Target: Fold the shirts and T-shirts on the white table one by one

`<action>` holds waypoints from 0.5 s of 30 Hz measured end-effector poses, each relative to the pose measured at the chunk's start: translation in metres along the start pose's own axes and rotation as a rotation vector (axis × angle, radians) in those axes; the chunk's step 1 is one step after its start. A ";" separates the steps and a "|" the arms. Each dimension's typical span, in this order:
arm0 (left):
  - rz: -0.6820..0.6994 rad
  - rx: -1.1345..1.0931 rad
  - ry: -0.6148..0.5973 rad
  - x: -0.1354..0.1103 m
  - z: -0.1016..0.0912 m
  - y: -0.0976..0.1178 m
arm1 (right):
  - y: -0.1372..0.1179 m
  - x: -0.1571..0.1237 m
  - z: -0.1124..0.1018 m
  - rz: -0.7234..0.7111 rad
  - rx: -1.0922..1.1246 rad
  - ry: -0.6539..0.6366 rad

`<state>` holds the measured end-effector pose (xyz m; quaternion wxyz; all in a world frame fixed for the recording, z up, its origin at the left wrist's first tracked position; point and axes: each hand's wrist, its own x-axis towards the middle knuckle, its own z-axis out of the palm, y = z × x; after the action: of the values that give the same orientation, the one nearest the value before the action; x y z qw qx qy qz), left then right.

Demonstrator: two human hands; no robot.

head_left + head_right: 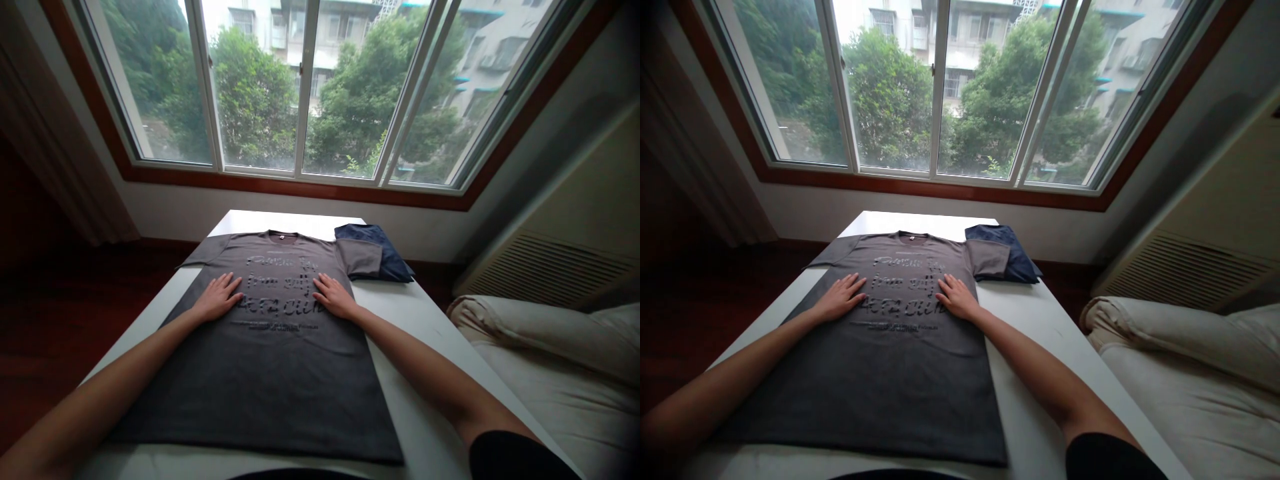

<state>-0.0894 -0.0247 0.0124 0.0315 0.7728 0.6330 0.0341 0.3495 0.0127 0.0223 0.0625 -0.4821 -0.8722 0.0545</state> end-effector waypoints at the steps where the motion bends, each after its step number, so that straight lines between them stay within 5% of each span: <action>1: -0.034 0.006 0.002 -0.007 -0.002 -0.007 | 0.008 -0.006 -0.003 0.042 -0.007 0.012; 4: 0.009 -0.001 0.014 -0.033 -0.006 0.001 | 0.002 -0.022 -0.008 0.070 0.002 0.035; 11: 0.456 -0.100 0.019 -0.076 -0.014 0.103 | -0.096 -0.054 -0.003 -0.314 0.145 -0.061; 15: 0.594 -0.131 -0.022 -0.089 -0.016 0.120 | -0.101 -0.078 -0.004 -0.295 0.158 -0.092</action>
<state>0.0091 -0.1358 0.0381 0.0768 0.9207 0.3754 0.0741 0.3073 -0.1064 0.0375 0.0676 -0.3393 -0.9285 0.1349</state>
